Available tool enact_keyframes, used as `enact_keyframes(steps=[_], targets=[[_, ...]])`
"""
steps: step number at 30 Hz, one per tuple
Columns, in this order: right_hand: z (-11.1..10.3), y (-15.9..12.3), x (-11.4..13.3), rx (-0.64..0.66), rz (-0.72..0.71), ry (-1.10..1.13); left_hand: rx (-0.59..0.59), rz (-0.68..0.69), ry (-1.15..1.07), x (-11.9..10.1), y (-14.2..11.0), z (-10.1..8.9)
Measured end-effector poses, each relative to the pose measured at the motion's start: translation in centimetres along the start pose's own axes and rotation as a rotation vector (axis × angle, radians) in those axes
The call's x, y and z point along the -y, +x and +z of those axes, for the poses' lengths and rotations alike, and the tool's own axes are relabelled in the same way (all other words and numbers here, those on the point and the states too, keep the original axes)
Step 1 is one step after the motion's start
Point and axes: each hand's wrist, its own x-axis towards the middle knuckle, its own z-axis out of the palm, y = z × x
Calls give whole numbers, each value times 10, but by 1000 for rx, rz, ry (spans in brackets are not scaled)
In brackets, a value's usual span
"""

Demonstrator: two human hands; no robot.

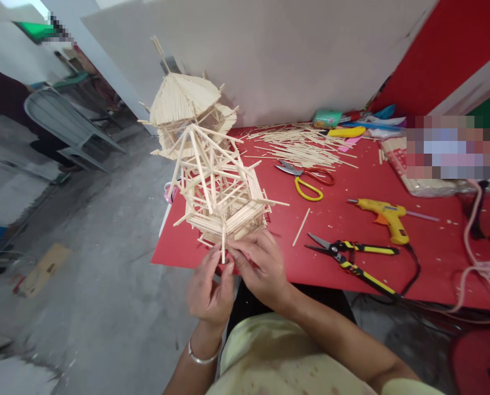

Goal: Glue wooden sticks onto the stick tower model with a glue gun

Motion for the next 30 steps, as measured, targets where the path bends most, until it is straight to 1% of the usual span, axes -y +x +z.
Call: enact_keyframes(steps=[4,7,9,11,13,16,19,20,22,24,26,28,30], targets=[[0,0,0,-8,4,2,36,-15,-6,2,1,-2],[-4,-1,1,-14,-1,-16,58,-46,-13,4,0,-5],[-13,-5,0,-19,-11,-37,61,-73,-31,6,-1,-7],[-27,-13,-5,0,1,-77,53,-104,-57,6,-2,-7],[-49,-23,-12,47,34,-160,28,-131,-92,6,-2,-6],[-93,-44,-28,115,96,-355,-2,-149,-120,5,-1,-4],[-145,-66,-45,71,174,-657,5,-148,-97,4,-1,-4],[-163,-72,-51,75,205,-759,5,-152,-99,3,-1,-4],[-195,-80,-59,50,249,-906,-3,-170,-117,2,-3,-6],[-225,-82,-65,8,286,-1027,-15,-198,-123,1,-5,-8],[-252,-78,-73,-33,361,-1160,-17,-238,-104,0,-9,-10],[-277,-68,-86,-58,482,-1298,-16,-274,-80,-1,-12,-12],[-298,-56,-105,-71,609,-1350,-13,-288,-57,-4,-14,-13]])
